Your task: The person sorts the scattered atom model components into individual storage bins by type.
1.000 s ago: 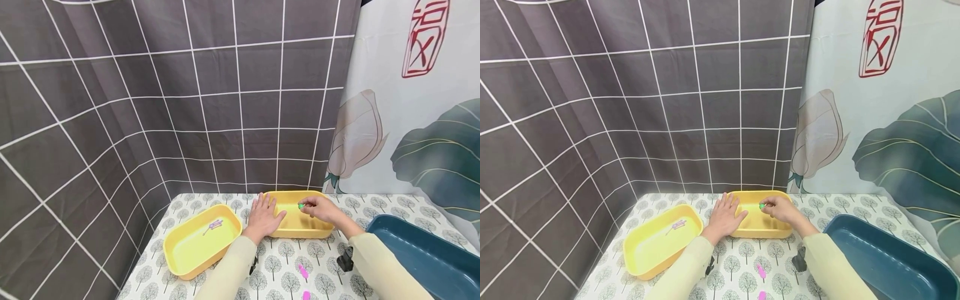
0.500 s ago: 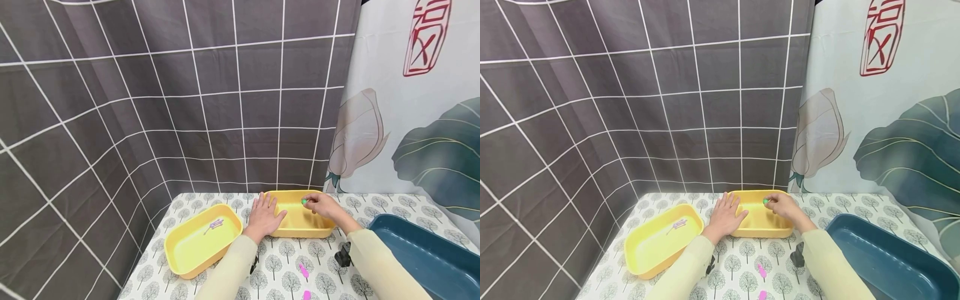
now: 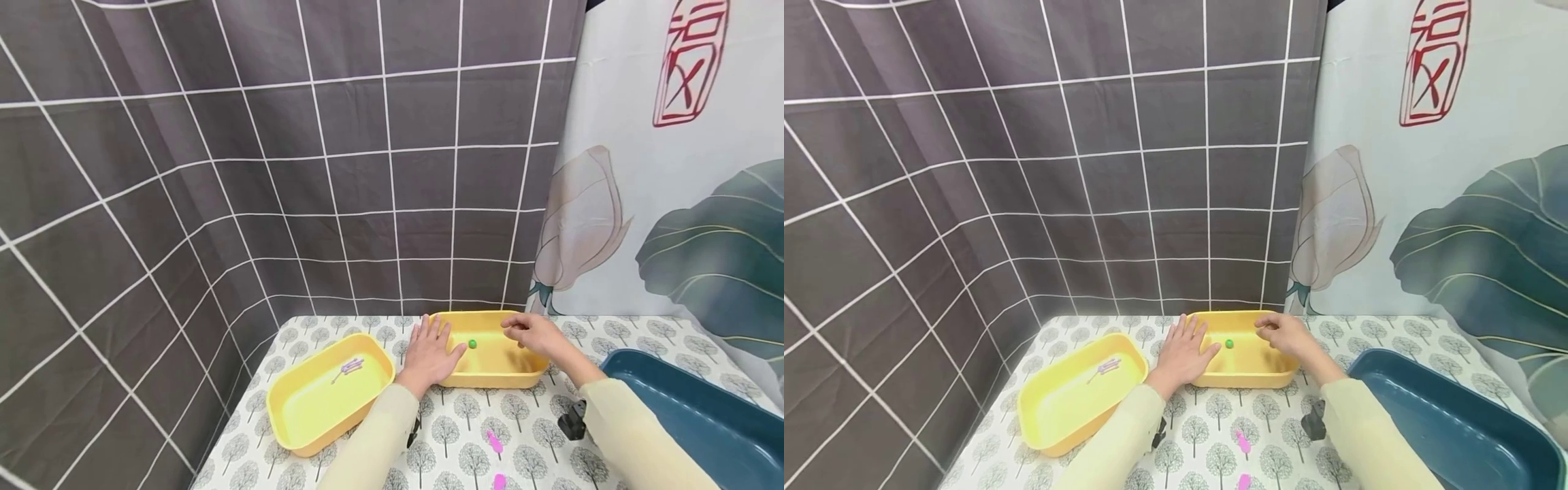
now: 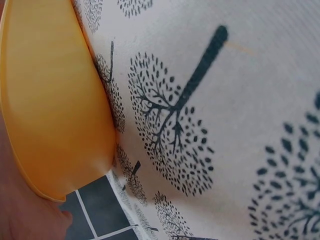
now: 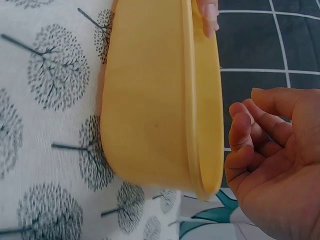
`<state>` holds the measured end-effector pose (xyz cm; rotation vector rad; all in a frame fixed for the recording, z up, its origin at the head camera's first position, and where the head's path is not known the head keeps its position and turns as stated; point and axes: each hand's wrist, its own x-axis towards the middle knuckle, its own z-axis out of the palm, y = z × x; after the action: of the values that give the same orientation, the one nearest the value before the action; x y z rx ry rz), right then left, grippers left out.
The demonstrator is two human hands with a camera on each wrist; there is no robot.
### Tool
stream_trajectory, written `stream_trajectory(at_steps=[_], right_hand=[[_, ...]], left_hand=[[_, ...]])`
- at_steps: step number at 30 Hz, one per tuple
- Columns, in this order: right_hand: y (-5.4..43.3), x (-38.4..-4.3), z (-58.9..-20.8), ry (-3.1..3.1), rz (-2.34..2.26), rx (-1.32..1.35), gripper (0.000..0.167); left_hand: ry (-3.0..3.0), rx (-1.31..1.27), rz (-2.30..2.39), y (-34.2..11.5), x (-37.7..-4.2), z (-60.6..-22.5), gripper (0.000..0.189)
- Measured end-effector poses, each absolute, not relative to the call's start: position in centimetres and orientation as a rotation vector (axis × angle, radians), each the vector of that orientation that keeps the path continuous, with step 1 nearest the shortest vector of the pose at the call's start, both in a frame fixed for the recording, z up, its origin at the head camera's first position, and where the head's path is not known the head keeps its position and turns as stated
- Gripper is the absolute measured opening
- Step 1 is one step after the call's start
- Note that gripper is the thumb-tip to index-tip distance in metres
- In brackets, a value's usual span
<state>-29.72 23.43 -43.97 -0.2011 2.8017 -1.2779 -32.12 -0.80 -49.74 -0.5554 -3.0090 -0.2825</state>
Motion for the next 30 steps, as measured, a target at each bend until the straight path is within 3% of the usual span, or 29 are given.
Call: stream_trajectory(at_steps=[17,30], right_hand=[[28.5,-23.4,-42.7,3.075,-1.045,-0.245,0.041],[31.1,-18.1,-44.0,3.233,-0.925,-0.315,0.058]], left_hand=[[-2.975,-0.586,-0.420,-1.2,-32.4,-49.7,0.075],[-2.929,-0.575,-0.679,-1.8,-32.2,-49.4,0.073]])
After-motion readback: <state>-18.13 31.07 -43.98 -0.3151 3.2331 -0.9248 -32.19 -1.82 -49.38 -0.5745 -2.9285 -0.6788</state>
